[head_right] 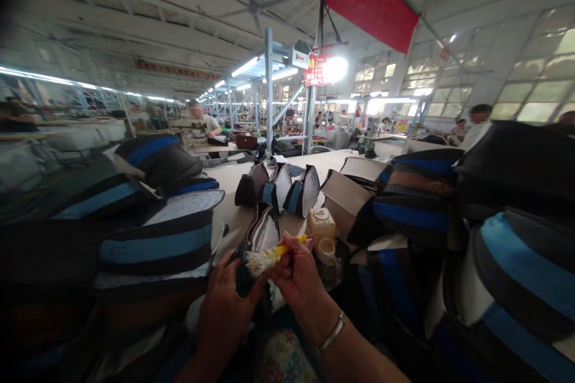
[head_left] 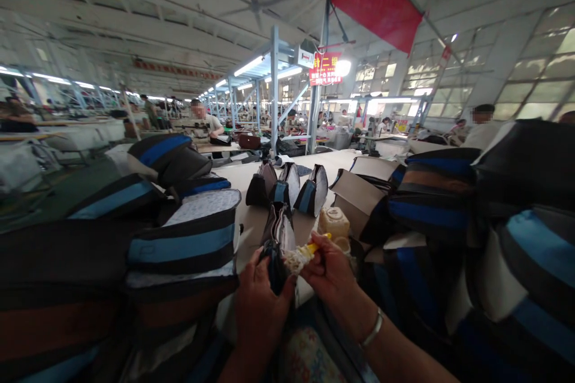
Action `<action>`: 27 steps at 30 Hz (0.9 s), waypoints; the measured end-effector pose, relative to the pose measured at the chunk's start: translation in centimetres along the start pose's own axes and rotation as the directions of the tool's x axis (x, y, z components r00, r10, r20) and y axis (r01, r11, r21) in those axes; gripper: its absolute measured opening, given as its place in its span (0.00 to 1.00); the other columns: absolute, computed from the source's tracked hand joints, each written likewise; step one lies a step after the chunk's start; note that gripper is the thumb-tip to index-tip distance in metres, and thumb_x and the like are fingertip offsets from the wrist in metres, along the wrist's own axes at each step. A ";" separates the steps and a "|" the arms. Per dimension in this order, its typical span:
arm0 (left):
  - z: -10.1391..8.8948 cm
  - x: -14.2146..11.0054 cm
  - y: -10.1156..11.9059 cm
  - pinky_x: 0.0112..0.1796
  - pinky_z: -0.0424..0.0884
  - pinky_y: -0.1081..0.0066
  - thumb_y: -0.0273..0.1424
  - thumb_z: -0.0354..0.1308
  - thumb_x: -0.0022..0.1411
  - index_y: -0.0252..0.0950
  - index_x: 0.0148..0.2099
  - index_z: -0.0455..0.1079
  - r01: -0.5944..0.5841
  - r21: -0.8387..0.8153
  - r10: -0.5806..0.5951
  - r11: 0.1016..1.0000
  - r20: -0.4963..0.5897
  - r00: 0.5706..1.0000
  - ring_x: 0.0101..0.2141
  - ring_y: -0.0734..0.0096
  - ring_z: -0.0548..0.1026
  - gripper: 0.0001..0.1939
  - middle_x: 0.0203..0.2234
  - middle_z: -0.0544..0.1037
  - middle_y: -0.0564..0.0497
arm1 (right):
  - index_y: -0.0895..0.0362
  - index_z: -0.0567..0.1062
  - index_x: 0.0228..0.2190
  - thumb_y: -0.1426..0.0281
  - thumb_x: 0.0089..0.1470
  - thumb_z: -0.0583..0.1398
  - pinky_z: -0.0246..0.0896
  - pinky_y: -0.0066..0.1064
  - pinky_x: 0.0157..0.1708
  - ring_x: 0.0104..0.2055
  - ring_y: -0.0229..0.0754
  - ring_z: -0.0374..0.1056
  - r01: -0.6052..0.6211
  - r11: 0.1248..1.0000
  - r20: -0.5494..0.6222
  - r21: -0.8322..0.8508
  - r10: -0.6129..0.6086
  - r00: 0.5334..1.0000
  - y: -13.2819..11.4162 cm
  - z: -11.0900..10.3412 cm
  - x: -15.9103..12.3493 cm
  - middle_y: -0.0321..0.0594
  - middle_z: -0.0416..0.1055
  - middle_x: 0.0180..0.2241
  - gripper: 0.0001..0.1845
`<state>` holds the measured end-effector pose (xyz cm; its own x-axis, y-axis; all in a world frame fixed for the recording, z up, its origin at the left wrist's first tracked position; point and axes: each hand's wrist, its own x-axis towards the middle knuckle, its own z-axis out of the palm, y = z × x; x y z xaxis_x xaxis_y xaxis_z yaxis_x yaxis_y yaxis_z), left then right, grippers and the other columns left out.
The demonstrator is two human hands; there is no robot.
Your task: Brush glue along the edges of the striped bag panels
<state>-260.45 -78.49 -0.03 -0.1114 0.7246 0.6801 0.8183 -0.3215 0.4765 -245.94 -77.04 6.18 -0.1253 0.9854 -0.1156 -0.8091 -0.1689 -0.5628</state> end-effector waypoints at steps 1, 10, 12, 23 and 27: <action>-0.1 0.2 -0.4 0.54 0.67 0.52 0.46 0.55 0.60 0.30 0.53 0.70 -0.003 -0.057 0.005 0.998 0.031 1.000 0.56 0.50 0.67 0.27 0.55 0.69 0.37 | 0.57 0.63 0.21 0.62 0.48 0.67 0.47 0.20 0.13 0.11 0.26 0.43 -0.003 1.000 -0.015 -0.014 0.003 1.000 -0.4 0.2 0.1 0.22 0.53 0.10 0.19; -2.1 2.9 -2.1 0.57 0.65 0.59 0.39 0.55 0.59 0.37 0.48 0.77 0.255 -0.381 -0.113 0.889 0.357 0.927 0.53 0.58 0.71 0.19 0.52 0.75 0.46 | 0.57 0.70 0.26 0.58 0.53 0.64 0.54 0.24 0.20 0.18 0.31 0.55 0.555 0.589 0.150 -0.587 -0.594 0.790 -2.1 1.7 0.9 0.28 0.62 0.17 0.15; -2.2 2.9 -1.8 0.57 0.64 0.58 0.39 0.55 0.58 0.37 0.49 0.77 0.266 -0.402 -0.110 0.876 0.371 0.922 0.53 0.57 0.71 0.20 0.52 0.75 0.45 | 0.57 0.73 0.26 0.60 0.56 0.62 0.54 0.25 0.23 0.21 0.33 0.59 0.588 0.369 0.310 -0.720 -0.587 0.748 -1.3 2.2 1.5 0.32 0.65 0.19 0.14; -2.1 2.7 -1.7 0.55 0.68 0.61 0.39 0.55 0.58 0.37 0.48 0.77 0.257 -0.382 -0.125 0.888 0.337 0.933 0.50 0.58 0.74 0.19 0.48 0.77 0.46 | 0.55 0.72 0.28 0.65 0.61 0.57 0.61 0.32 0.40 0.33 0.41 0.69 0.713 -0.234 0.712 -0.661 -0.496 0.498 -1.2 3.5 1.8 0.40 0.72 0.28 0.11; -1.9 2.2 -1.7 0.56 0.67 0.59 0.39 0.55 0.58 0.37 0.47 0.77 0.244 -0.346 -0.133 0.906 0.316 0.939 0.51 0.57 0.73 0.18 0.49 0.77 0.45 | 0.55 0.71 0.29 0.68 0.61 0.57 0.63 0.33 0.46 0.37 0.41 0.70 0.744 -0.280 0.745 -0.607 -0.528 0.408 -0.5 3.3 1.4 0.40 0.73 0.30 0.08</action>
<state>-263.12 -77.51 1.72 -0.0348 0.9161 0.3994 0.5192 -0.3249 0.7905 -247.59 -75.52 9.03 -0.0514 0.5087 0.8594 0.4816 0.7665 -0.4250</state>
